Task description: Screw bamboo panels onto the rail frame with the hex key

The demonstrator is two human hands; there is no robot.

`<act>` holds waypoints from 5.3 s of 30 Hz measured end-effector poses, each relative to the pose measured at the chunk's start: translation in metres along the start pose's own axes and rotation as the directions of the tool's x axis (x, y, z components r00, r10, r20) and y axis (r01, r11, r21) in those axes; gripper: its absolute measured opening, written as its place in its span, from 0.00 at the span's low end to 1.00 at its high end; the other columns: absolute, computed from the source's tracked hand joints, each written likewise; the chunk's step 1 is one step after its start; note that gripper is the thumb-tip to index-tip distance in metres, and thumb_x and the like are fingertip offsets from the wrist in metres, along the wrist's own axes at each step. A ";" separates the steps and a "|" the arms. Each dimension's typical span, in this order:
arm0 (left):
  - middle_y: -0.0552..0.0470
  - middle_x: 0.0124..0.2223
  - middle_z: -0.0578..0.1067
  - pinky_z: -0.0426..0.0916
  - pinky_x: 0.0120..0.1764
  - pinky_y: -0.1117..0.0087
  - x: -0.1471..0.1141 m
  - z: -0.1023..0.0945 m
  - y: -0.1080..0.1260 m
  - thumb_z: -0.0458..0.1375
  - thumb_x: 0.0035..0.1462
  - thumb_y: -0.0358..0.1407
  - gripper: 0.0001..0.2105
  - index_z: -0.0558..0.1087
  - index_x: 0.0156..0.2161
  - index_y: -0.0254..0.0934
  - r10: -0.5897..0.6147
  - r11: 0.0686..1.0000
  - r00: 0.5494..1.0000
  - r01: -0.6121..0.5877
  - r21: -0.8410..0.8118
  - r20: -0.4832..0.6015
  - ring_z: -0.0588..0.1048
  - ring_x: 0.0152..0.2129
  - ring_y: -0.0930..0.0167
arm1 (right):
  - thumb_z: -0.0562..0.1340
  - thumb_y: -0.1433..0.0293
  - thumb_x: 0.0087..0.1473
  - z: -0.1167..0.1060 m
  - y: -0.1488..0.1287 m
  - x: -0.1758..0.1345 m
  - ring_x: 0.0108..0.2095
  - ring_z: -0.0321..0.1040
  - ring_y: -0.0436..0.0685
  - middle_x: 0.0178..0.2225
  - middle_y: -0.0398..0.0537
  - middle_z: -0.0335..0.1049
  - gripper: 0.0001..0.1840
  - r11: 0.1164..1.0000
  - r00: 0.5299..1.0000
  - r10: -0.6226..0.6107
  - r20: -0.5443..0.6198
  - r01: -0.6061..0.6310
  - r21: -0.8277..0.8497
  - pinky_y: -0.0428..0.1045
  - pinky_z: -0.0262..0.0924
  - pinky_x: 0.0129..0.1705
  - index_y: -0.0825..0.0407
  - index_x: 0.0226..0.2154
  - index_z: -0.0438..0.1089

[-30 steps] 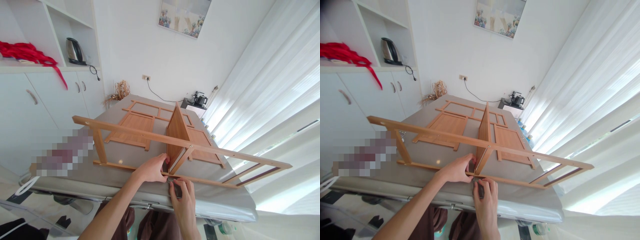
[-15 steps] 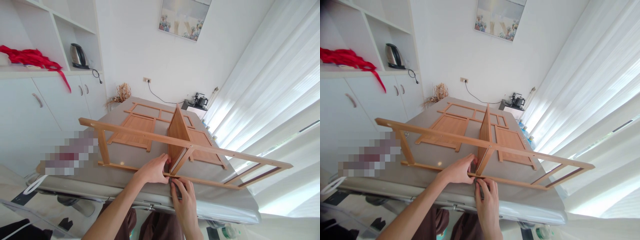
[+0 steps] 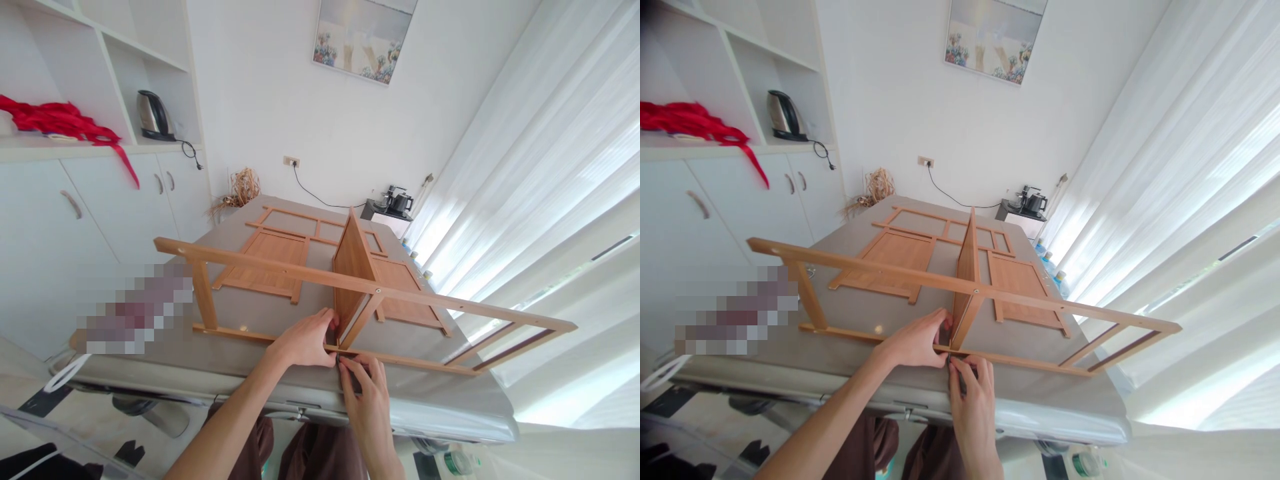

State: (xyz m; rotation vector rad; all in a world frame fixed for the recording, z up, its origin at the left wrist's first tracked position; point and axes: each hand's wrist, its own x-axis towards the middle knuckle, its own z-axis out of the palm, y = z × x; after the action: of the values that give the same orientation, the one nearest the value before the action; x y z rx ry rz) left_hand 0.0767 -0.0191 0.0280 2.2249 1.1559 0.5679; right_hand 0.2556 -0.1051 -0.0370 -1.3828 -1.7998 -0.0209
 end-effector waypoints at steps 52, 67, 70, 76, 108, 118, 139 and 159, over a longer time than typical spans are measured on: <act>0.57 0.31 0.72 0.60 0.34 0.71 -0.019 0.012 -0.009 0.60 0.52 0.34 0.03 0.69 0.33 0.41 0.078 0.963 0.985 -0.033 0.268 -0.157 0.70 0.29 0.70 | 0.55 0.77 0.65 0.005 -0.004 0.009 0.38 0.63 0.58 0.37 0.46 0.69 0.09 0.990 0.983 -0.104 0.153 0.117 -0.080 0.52 0.54 0.40 0.49 0.34 0.66; 0.54 0.37 0.72 0.63 0.37 0.68 -0.026 0.006 -0.023 0.60 0.56 0.37 0.06 0.68 0.30 0.40 0.156 0.922 0.970 -0.075 0.380 -0.187 0.69 0.33 0.67 | 0.61 0.81 0.57 0.007 -0.016 0.018 0.36 0.63 0.57 0.35 0.45 0.68 0.11 0.961 0.965 -0.149 0.214 0.193 -0.200 0.51 0.56 0.37 0.49 0.32 0.65; 0.54 0.38 0.72 0.63 0.37 0.67 -0.028 0.005 -0.027 0.60 0.56 0.37 0.07 0.68 0.30 0.40 0.164 0.924 0.969 -0.085 0.373 -0.184 0.69 0.33 0.68 | 0.62 0.81 0.57 0.007 -0.018 0.018 0.36 0.63 0.57 0.35 0.45 0.67 0.10 0.967 0.968 -0.127 0.216 0.170 -0.191 0.51 0.57 0.37 0.49 0.32 0.66; 0.53 0.38 0.73 0.64 0.40 0.65 -0.032 0.009 -0.029 0.60 0.58 0.37 0.04 0.70 0.32 0.41 0.237 0.894 0.944 -0.120 0.431 -0.229 0.70 0.34 0.67 | 0.61 0.79 0.59 0.009 -0.015 0.017 0.37 0.63 0.56 0.35 0.45 0.68 0.09 0.969 0.959 -0.146 0.241 0.187 -0.160 0.50 0.58 0.39 0.50 0.32 0.65; 0.54 0.33 0.74 0.61 0.42 0.62 -0.033 0.010 -0.031 0.58 0.62 0.44 0.13 0.70 0.29 0.39 0.321 0.845 0.915 -0.160 0.511 -0.245 0.71 0.31 0.68 | 0.47 0.71 0.67 -0.071 0.074 0.021 0.36 0.69 0.54 0.33 0.47 0.69 0.15 0.990 0.994 0.085 0.072 -0.092 0.111 0.48 0.65 0.40 0.50 0.43 0.68; 0.53 0.32 0.74 0.62 0.42 0.63 -0.033 0.013 -0.026 0.59 0.60 0.41 0.10 0.70 0.30 0.40 0.280 0.858 0.920 -0.112 0.501 -0.274 0.70 0.32 0.68 | 0.51 0.73 0.65 -0.057 0.089 0.021 0.39 0.67 0.58 0.35 0.48 0.70 0.14 0.991 0.999 -0.032 -0.036 0.027 -0.135 0.56 0.62 0.46 0.48 0.43 0.71; 0.53 0.38 0.77 0.66 0.42 0.64 -0.043 0.007 -0.022 0.59 0.59 0.37 0.03 0.74 0.37 0.42 0.166 0.928 0.955 -0.067 0.368 -0.246 0.73 0.37 0.66 | 0.49 0.72 0.67 -0.054 0.059 -0.001 0.45 0.72 0.57 0.45 0.49 0.73 0.17 0.994 0.993 -0.062 0.102 0.052 0.096 0.53 0.67 0.48 0.44 0.53 0.66; 0.54 0.37 0.76 0.66 0.42 0.64 -0.044 0.007 -0.019 0.60 0.57 0.33 0.02 0.74 0.37 0.42 0.166 0.944 0.951 -0.077 0.319 -0.262 0.73 0.39 0.66 | 0.59 0.75 0.63 0.006 -0.002 0.023 0.37 0.65 0.54 0.35 0.45 0.70 0.08 0.963 0.951 -0.223 0.213 0.182 0.198 0.51 0.57 0.41 0.48 0.40 0.72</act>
State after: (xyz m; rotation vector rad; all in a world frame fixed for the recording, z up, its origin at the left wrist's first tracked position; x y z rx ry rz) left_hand 0.0459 -0.0486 0.0059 2.5559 1.3302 0.8336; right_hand 0.2494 -0.0849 -0.0257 -1.1068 -2.0802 0.1955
